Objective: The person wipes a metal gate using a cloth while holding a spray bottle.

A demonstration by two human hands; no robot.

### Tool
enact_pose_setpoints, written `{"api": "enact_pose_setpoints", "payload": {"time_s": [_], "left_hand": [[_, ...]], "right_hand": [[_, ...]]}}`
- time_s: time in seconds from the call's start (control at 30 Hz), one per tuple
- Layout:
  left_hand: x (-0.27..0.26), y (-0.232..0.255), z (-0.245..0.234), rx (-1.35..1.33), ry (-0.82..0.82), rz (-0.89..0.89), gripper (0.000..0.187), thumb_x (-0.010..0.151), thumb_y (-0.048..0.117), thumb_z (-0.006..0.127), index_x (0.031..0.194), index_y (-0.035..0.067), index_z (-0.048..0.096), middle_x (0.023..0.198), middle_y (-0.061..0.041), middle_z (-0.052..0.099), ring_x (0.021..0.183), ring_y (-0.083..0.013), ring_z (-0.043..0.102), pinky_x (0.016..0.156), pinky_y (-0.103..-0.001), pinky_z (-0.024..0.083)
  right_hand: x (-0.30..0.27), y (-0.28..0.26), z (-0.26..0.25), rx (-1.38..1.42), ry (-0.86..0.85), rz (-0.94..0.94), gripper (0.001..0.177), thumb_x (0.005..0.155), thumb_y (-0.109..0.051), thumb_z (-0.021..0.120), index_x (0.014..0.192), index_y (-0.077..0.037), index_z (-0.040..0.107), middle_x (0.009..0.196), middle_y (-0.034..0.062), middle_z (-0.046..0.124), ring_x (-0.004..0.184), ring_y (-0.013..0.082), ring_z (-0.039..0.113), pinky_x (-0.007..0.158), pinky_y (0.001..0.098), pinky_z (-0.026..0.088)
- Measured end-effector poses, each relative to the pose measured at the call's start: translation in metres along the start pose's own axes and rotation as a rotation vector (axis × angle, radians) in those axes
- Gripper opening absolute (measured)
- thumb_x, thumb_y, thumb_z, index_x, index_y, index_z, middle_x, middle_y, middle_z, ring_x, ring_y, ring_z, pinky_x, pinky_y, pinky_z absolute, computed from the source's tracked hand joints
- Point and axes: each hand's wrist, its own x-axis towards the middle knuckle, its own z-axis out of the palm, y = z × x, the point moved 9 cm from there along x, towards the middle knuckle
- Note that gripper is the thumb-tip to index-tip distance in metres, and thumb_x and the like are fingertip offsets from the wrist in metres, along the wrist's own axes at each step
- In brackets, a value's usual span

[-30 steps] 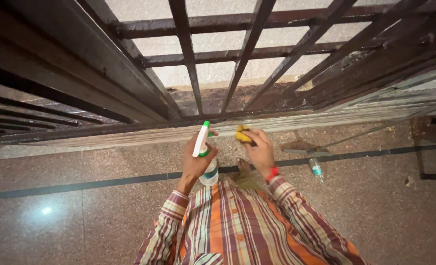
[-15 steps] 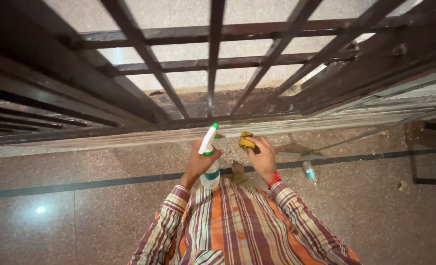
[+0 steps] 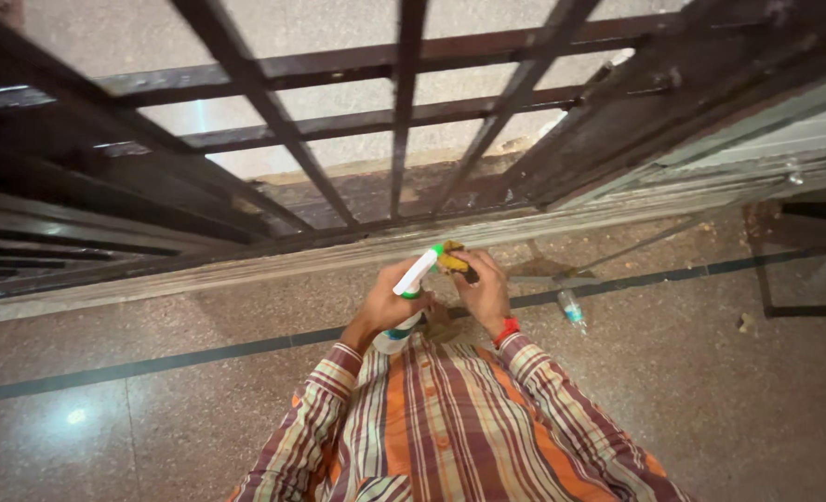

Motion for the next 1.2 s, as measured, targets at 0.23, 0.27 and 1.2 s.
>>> {"api": "enact_pose_setpoints", "payload": {"time_s": [0.23,0.27,1.2], "left_hand": [[0.012,0.004,0.019,0.072,0.018,0.034,0.050,0.075,0.007,0.076,0.124,0.006,0.065,0.098,-0.015,0.073,0.085,-0.0180,0.070,0.078,-0.032,0.055],[0.012,0.007,0.020,0.060,0.018,0.049,0.050,0.075,0.007,0.076,0.124,0.005,0.065,0.098,-0.015,0.073,0.086,-0.0188,0.070,0.079,-0.033,0.055],[-0.102,-0.046,-0.080,-0.406,0.797,-0.095,0.040,0.090,0.001,0.068,0.128,0.011,0.060,0.080,0.002,0.060,0.073,-0.0073,0.059,0.066,-0.023,0.047]], "right_hand": [[-0.002,0.019,-0.009,-0.023,-0.024,0.087,0.039,0.078,0.001,0.075,0.116,-0.008,0.073,0.099,0.0136,0.067,0.093,0.0311,0.068,0.081,0.0380,0.055],[-0.002,0.018,-0.010,-0.023,-0.022,0.081,0.039,0.078,0.000,0.076,0.116,-0.008,0.073,0.098,0.0137,0.067,0.093,0.0312,0.068,0.081,0.0383,0.054],[0.001,-0.028,0.039,0.011,-0.135,-0.082,0.034,0.081,-0.001,0.072,0.114,-0.006,0.071,0.107,0.0133,0.070,0.101,0.0316,0.070,0.087,0.0377,0.055]]}}
